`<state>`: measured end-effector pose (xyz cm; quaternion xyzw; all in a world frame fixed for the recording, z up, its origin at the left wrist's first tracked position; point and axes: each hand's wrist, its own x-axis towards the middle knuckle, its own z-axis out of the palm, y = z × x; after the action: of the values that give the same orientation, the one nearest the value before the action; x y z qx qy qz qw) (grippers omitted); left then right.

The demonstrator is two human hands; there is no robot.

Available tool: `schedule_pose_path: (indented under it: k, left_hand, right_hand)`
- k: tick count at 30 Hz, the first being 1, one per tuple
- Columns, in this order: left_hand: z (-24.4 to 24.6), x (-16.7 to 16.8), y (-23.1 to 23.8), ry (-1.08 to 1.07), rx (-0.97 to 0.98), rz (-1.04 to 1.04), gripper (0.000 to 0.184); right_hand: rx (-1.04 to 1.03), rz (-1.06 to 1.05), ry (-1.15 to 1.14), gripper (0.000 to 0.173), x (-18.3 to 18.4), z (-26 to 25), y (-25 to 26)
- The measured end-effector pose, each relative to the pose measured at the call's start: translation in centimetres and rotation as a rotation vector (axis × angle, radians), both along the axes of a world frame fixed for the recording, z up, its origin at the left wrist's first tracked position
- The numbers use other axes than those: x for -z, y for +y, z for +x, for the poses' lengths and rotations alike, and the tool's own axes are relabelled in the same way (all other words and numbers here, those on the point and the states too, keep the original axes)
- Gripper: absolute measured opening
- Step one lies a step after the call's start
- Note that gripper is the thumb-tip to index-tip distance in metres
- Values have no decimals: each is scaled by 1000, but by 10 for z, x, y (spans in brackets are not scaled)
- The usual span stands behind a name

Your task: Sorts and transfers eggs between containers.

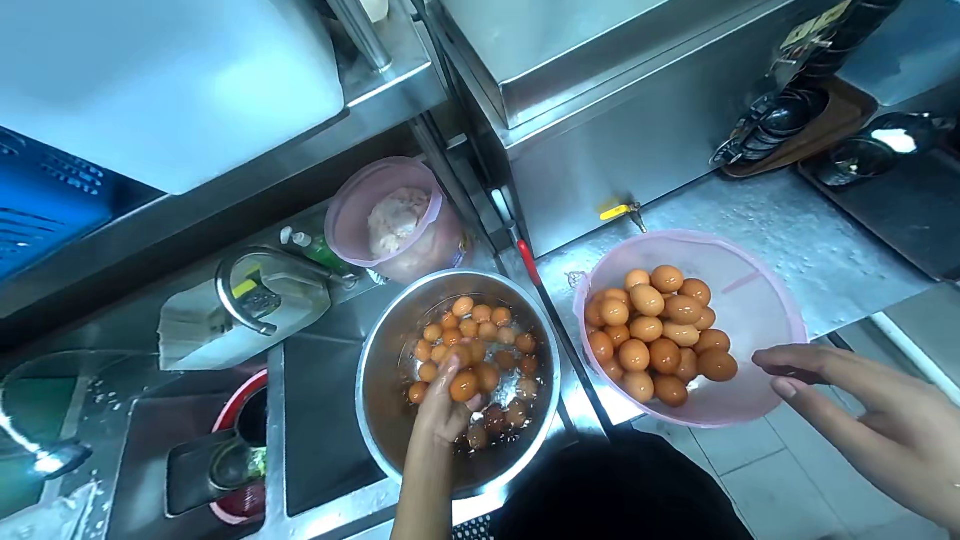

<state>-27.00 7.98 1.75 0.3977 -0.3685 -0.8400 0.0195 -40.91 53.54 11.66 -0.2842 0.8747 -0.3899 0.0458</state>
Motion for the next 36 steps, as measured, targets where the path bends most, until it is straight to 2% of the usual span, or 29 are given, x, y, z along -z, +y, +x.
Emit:
schedule_pose_path:
  k: [3,7,12,16,20,24,26,29,31,33,36]
  left_hand:
    - [8,-1,-3,186,-80,189,49]
    - [10,-5,-9,329,-48,275,63]
    - [8,-15,-8,572,-29,385,62]
    - [-3,-37,-1,641,27,383,60]
    - [-30,-92,14,692,238,178,58]
    - [-87,-151,47,750,709,-239,62]
    - [-122,-167,79,737,911,-434,62]
    - [-163,-165,134,581,1146,-584,56]
    - [-184,-147,164,490,1346,-764,54]
    - [-196,-122,189,487,1543,-976,54]
    - [-191,-94,221,465,1787,-1269,53]
  right_hand:
    - [-9,20,5,37,-1,-1,-3]
    - [-19,29,6,37,-3,-2,-7]
    - [9,63,25,36,-11,2,-12]
    - [33,64,61,32,-21,3,-13]
    - [74,60,104,32,-31,1,-7]
    - [124,60,126,32,-35,0,5]
    - [144,57,131,33,-35,1,12]
    - [182,35,137,33,-33,5,26]
    - [222,29,128,33,-28,11,38]
    - [274,37,106,35,-23,18,53]
    - [346,34,70,35,-11,28,75]
